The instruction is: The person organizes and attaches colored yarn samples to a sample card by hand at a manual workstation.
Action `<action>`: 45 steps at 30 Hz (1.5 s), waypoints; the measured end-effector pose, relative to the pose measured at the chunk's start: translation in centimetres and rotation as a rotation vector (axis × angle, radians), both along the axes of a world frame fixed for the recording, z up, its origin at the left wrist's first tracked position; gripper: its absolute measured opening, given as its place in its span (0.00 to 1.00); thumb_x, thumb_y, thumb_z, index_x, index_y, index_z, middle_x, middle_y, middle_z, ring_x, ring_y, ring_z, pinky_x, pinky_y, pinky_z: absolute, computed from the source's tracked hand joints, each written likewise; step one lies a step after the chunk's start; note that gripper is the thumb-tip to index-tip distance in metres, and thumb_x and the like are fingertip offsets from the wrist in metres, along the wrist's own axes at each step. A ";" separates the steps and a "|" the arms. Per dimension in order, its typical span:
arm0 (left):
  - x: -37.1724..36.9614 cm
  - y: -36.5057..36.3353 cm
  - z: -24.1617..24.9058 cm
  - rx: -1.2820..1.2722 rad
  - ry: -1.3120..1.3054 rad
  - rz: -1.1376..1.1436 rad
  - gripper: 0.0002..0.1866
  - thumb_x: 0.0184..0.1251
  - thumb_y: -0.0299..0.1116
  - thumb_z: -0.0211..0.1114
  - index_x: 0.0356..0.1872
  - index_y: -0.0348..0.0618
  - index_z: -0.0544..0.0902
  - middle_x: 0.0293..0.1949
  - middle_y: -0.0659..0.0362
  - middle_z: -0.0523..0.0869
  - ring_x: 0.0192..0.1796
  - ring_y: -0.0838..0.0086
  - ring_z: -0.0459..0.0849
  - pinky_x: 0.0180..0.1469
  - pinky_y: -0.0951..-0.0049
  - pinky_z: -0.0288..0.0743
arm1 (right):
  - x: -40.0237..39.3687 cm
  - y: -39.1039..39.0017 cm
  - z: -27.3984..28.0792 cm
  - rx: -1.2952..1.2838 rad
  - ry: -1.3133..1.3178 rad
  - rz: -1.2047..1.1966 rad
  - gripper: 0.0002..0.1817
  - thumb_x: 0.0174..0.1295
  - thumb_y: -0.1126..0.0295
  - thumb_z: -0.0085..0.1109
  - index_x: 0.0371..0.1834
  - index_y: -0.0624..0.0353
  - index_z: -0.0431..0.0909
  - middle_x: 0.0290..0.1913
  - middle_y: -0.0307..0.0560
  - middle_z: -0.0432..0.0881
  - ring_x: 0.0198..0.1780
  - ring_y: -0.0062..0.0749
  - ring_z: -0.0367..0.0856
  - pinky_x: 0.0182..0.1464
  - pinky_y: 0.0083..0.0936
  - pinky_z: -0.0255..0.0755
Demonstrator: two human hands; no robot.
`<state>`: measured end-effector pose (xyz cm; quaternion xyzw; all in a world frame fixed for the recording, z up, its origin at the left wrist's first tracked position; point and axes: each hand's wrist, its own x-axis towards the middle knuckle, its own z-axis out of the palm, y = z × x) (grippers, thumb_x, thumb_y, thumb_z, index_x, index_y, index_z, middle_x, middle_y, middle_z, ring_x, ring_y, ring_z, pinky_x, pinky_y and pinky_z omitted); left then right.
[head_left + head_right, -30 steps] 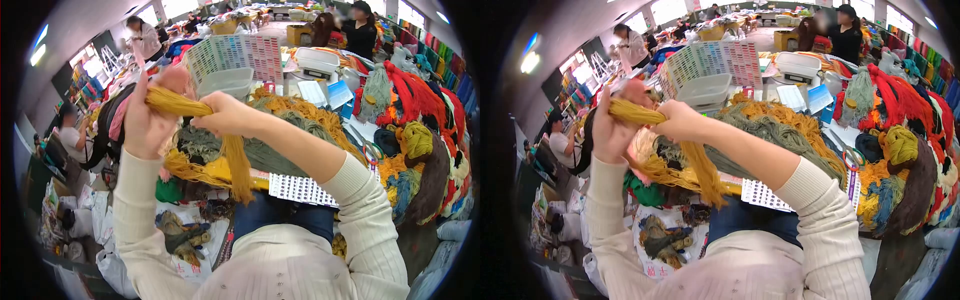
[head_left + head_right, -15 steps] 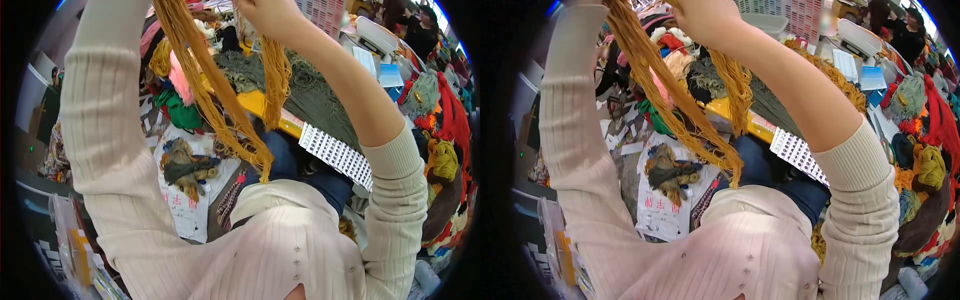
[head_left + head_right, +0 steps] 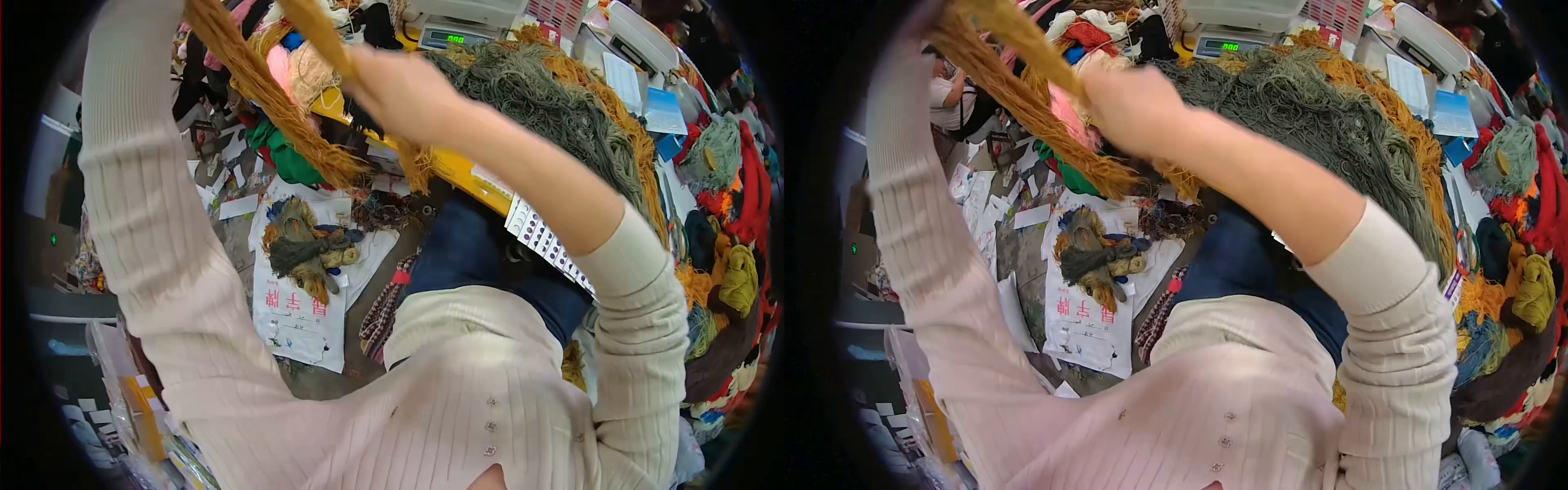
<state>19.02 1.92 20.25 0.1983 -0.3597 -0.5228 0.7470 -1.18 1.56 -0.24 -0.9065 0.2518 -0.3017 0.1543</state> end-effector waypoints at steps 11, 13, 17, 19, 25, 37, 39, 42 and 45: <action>-16.2 6.4 -29.4 0.647 -0.230 -0.554 0.21 0.65 0.42 0.38 0.43 0.34 0.71 0.45 0.53 0.74 0.50 0.71 0.72 0.53 0.74 0.62 | -15.2 7.5 -17.0 1.008 -0.383 -0.277 0.07 0.48 0.73 0.56 0.30 0.63 0.73 0.32 0.42 0.72 0.31 0.21 0.71 0.30 0.15 0.66; -19.7 6.5 -31.1 0.587 -0.185 -0.604 0.27 0.66 0.46 0.31 0.50 0.30 0.66 0.51 0.49 0.69 0.56 0.67 0.66 0.57 0.69 0.59 | -17.2 8.0 -15.6 1.171 -0.528 -0.408 0.06 0.50 0.72 0.56 0.28 0.64 0.74 0.27 0.39 0.73 0.27 0.17 0.70 0.27 0.12 0.65; -23.3 6.6 -31.7 0.647 -0.134 -0.640 0.34 0.63 0.54 0.30 0.55 0.31 0.60 0.54 0.50 0.66 0.58 0.67 0.63 0.56 0.65 0.59 | -18.4 7.6 -12.6 1.318 -0.826 -0.422 0.07 0.51 0.73 0.54 0.30 0.65 0.76 0.20 0.37 0.74 0.20 0.14 0.69 0.21 0.09 0.63; -23.7 6.4 -32.3 0.636 -0.164 -0.701 0.36 0.62 0.57 0.29 0.56 0.31 0.58 0.54 0.50 0.65 0.58 0.67 0.62 0.56 0.63 0.59 | -17.8 7.1 -11.4 1.386 -0.829 -0.355 0.07 0.52 0.73 0.53 0.31 0.65 0.76 0.20 0.38 0.74 0.19 0.14 0.69 0.19 0.10 0.63; -23.9 6.8 -32.2 0.716 -0.147 -0.662 0.38 0.61 0.58 0.28 0.57 0.31 0.56 0.51 0.50 0.67 0.54 0.67 0.66 0.53 0.63 0.62 | -18.3 6.8 -12.5 1.469 -1.005 -0.267 0.06 0.51 0.75 0.52 0.29 0.68 0.76 0.15 0.39 0.72 0.15 0.14 0.66 0.19 0.12 0.64; -24.4 7.3 -32.3 0.721 -0.143 -0.673 0.38 0.60 0.59 0.30 0.57 0.30 0.55 0.52 0.50 0.66 0.52 0.67 0.68 0.51 0.67 0.65 | -18.5 6.8 -11.8 1.548 -0.911 -0.335 0.06 0.50 0.76 0.51 0.28 0.68 0.76 0.18 0.38 0.74 0.17 0.13 0.67 0.22 0.13 0.69; -24.2 7.2 -33.0 0.658 -0.204 -0.782 0.38 0.60 0.59 0.30 0.57 0.30 0.56 0.54 0.49 0.65 0.52 0.67 0.68 0.52 0.67 0.64 | -18.3 6.9 -11.6 1.545 -0.846 -0.346 0.06 0.50 0.77 0.51 0.27 0.68 0.75 0.19 0.38 0.74 0.18 0.13 0.67 0.25 0.14 0.71; -24.9 7.0 -32.1 0.655 -0.128 -0.667 0.38 0.60 0.59 0.30 0.56 0.29 0.56 0.54 0.50 0.65 0.52 0.68 0.68 0.51 0.70 0.64 | -18.3 7.0 -11.9 1.499 -0.865 -0.300 0.05 0.50 0.78 0.51 0.27 0.69 0.75 0.26 0.41 0.75 0.21 0.14 0.70 0.28 0.15 0.73; -24.2 6.9 -32.3 0.649 0.114 -0.719 0.27 0.66 0.47 0.33 0.56 0.34 0.59 0.56 0.53 0.63 0.53 0.74 0.66 0.52 0.75 0.63 | -18.2 7.3 -12.1 1.389 -1.030 -0.306 0.04 0.49 0.81 0.51 0.27 0.70 0.75 0.34 0.44 0.73 0.27 0.17 0.73 0.27 0.14 0.71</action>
